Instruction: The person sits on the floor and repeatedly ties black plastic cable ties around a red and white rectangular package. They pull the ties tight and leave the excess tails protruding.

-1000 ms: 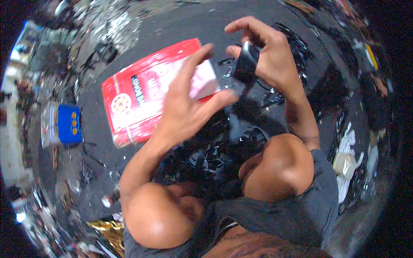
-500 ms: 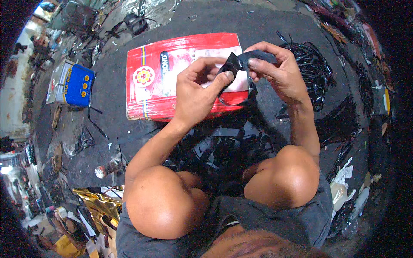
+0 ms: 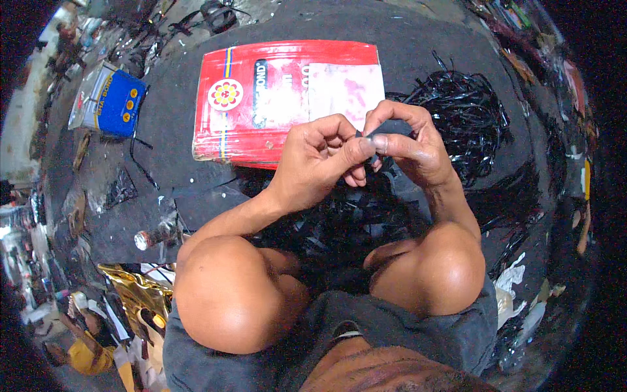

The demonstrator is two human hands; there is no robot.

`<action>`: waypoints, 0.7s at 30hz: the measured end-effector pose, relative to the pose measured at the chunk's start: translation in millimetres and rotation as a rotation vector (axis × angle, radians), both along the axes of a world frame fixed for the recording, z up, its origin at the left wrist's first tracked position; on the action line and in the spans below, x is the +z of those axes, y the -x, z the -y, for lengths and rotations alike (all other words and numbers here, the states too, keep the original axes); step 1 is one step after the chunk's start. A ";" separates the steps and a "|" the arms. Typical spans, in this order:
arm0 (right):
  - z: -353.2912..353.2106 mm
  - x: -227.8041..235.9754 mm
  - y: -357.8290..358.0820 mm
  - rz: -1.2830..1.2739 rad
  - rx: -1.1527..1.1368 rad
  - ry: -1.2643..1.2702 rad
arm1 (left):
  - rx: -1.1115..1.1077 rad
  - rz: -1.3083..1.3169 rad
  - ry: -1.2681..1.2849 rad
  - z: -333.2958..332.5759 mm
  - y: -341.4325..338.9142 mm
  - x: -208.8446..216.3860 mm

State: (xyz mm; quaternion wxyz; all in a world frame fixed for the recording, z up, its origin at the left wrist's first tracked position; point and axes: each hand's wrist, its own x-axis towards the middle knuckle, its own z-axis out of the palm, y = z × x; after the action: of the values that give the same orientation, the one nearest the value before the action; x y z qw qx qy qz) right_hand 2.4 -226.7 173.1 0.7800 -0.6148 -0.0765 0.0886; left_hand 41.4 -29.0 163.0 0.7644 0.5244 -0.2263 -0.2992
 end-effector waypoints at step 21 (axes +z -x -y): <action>152.9 89.2 18.7 0.714 -0.821 1.156 | -0.317 0.854 -0.809 -78.8 9.7 -72.3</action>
State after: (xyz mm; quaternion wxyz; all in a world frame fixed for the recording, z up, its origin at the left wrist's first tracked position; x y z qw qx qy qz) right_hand -16.3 -379.6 262.3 0.2358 -0.8927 -0.0313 -0.3829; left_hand 31.7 49.8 90.6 0.2923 0.8069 -0.4564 -0.2350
